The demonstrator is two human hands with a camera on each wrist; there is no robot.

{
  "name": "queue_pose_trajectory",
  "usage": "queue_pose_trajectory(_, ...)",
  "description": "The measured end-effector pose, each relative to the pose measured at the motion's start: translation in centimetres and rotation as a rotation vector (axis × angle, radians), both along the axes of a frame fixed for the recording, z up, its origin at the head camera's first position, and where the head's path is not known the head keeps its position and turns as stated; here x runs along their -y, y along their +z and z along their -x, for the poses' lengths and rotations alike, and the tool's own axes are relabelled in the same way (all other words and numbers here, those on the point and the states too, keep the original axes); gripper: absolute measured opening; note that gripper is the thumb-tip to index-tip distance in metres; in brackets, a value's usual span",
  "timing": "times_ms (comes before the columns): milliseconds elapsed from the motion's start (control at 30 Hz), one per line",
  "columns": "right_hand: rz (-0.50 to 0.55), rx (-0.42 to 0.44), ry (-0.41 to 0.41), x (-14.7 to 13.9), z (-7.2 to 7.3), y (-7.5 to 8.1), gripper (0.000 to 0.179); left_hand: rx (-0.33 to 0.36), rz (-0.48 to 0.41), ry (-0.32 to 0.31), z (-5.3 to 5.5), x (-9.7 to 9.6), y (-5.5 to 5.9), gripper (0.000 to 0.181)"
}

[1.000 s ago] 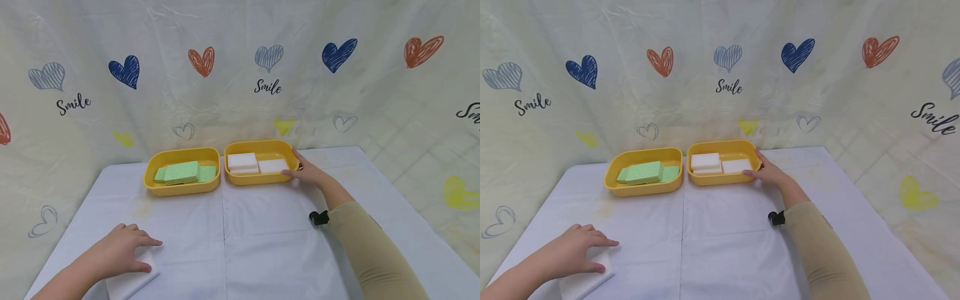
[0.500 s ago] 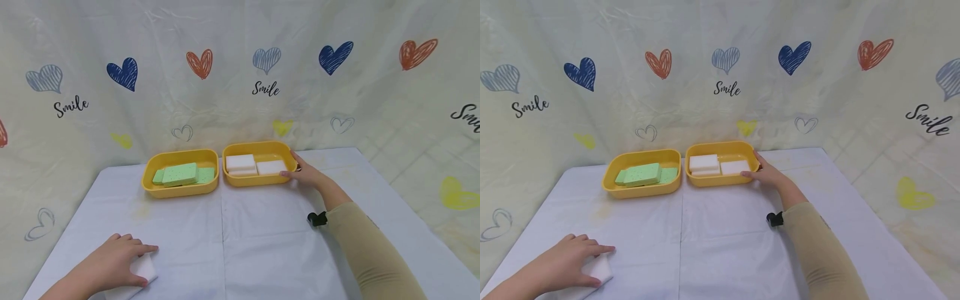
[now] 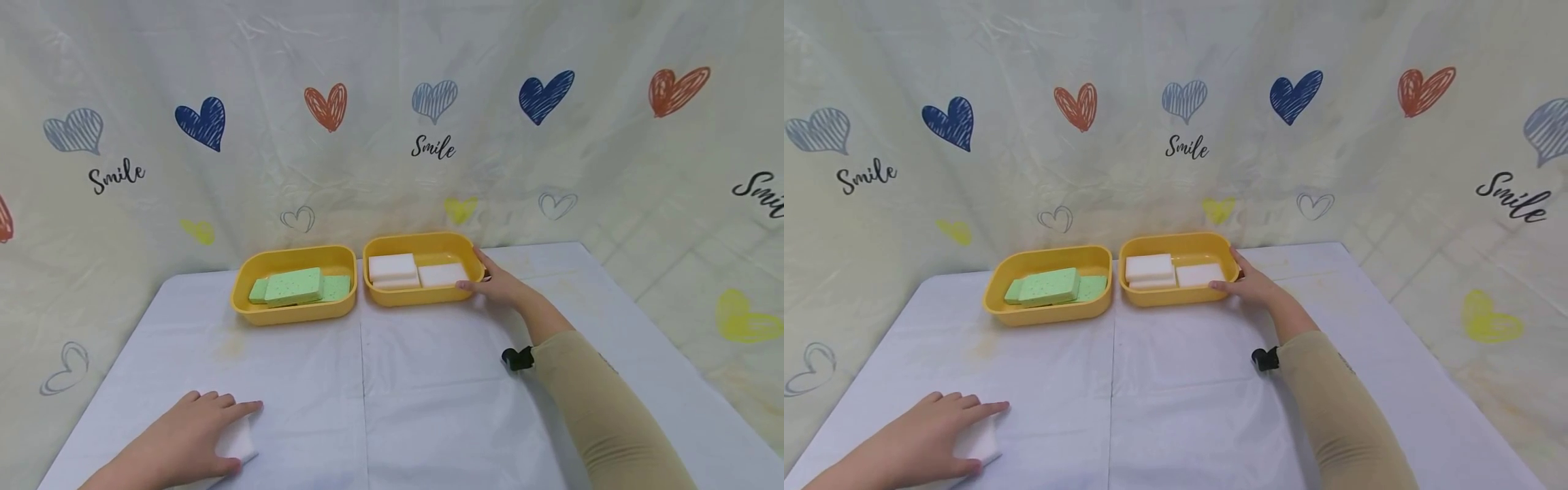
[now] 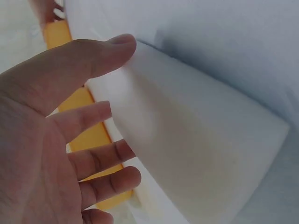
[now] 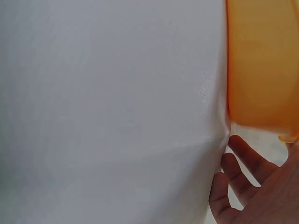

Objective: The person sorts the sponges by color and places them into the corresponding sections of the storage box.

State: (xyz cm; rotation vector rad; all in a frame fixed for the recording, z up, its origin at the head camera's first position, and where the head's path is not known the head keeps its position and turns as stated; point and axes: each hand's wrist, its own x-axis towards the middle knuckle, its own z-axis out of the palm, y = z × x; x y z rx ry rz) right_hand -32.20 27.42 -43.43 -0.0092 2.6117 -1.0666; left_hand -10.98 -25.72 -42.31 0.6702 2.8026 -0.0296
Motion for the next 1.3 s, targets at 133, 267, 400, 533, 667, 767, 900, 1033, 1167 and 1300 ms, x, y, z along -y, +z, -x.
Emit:
queue_pose_trajectory(133,-0.001,0.003,-0.007,0.1,0.0,-0.1,0.12,-0.039,-0.005,-0.01,0.3,-0.4,0.1,0.077)
queue_pose_trajectory(267,-0.005,0.002,-0.008,0.0,0.1,-0.2,0.12,-0.102,-0.031,-0.07,1.2,-1.4,0.2,0.077)
queue_pose_trajectory(400,-0.006,-0.002,-0.014,-0.1,0.1,-0.3,0.122,-0.097,-0.033,-0.093,2.7,-3.1,0.3,0.079)
queue_pose_trajectory(533,-0.003,-0.006,-0.014,-0.2,0.1,-0.3,0.123,-0.064,-0.022,-0.09,4.3,-5.3,0.7,0.081)
queue_pose_trajectory(667,0.005,-0.01,-0.006,-0.1,0.0,-0.3,0.123,-0.074,-0.02,-0.125,5.6,-7.3,0.7,0.082)
queue_pose_trajectory(767,0.005,-0.016,0.003,-0.2,-0.1,-0.2,0.123,-0.083,-0.026,-0.153,6.2,-8.5,0.8,0.081)
queue_pose_trajectory(900,0.008,-0.02,0.013,-0.1,-0.2,-0.1,0.121,-0.06,-0.035,-0.157,6.6,-9.4,1.1,0.078)
queue_pose_trajectory(1033,0.004,-0.016,0.001,0.1,-0.2,0.0,0.119,-0.057,-0.046,-0.159,6.6,-9.5,1.0,0.074)
queue_pose_trajectory(1167,-0.015,-0.013,-0.01,0.1,-0.2,-0.1,0.121,-0.075,-0.053,-0.151,6.8,-8.9,0.5,0.074)
queue_pose_trajectory(1300,-0.022,-0.016,-0.001,-0.1,-0.1,-0.2,0.122,-0.074,-0.043,-0.125,6.8,-7.8,0.2,0.074)
